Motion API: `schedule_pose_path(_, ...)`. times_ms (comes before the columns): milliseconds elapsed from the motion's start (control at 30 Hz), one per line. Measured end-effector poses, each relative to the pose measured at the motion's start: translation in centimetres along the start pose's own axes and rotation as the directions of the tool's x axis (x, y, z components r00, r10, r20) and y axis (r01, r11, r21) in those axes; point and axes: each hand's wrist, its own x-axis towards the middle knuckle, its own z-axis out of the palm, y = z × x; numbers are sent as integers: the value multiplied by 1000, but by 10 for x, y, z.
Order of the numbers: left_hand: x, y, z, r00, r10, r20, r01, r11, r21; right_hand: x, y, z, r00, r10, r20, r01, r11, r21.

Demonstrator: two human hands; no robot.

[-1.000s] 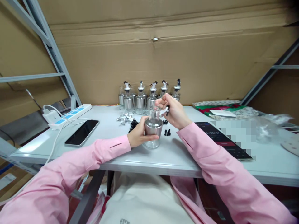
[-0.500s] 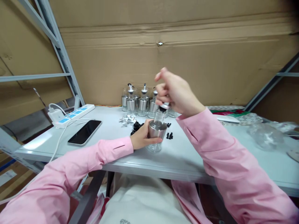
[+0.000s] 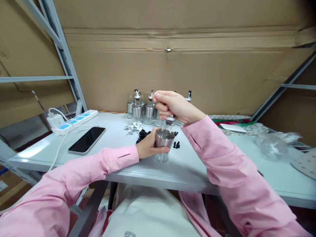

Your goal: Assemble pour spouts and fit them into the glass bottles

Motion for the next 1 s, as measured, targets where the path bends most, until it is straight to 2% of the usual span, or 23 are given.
schedule_pose_path(133, 0, -2, 1, 999, 27, 35, -27, 1000, 2, -5, 3, -1, 1000, -21, 21, 21, 1000, 17)
schedule_pose_path(300, 1, -7, 1, 996, 72, 59, -74, 997, 28, -10, 8, 2, 993, -118, 16, 119, 993, -25)
schedule_pose_path(467, 1, -7, 0, 991, 107, 76, -110, 993, 46, -13, 5, 1, 994, -78, 82, 82, 995, -50)
schedule_pose_path(600, 0, -5, 1, 990, 103, 95, -106, 994, 31, -19, 13, -5, 991, -114, 67, 109, 991, 71)
schedule_pose_path(733, 1, -5, 1, 990, 76, 116, -74, 997, -27, -24, 37, -16, 985, -172, -9, 168, 952, 255)
schedule_pose_path(800, 0, -5, 1, 992, 94, 86, -95, 995, 6, -25, 49, -23, 990, -130, 52, 110, 952, 285)
schedule_pose_path(867, -2, -4, 1, 994, 104, 42, -107, 991, 77, -25, 55, -30, 994, -88, 63, 65, 948, 311)
schedule_pose_path(933, -3, -2, -2, 991, 133, -7, -130, 981, 143, -23, 58, -37, 997, -73, -15, 73, 928, 365)
schedule_pose_path(1000, -1, -1, -9, 971, 223, -88, -202, 958, 203, -20, 61, -44, 991, -53, -121, 100, 901, 421)
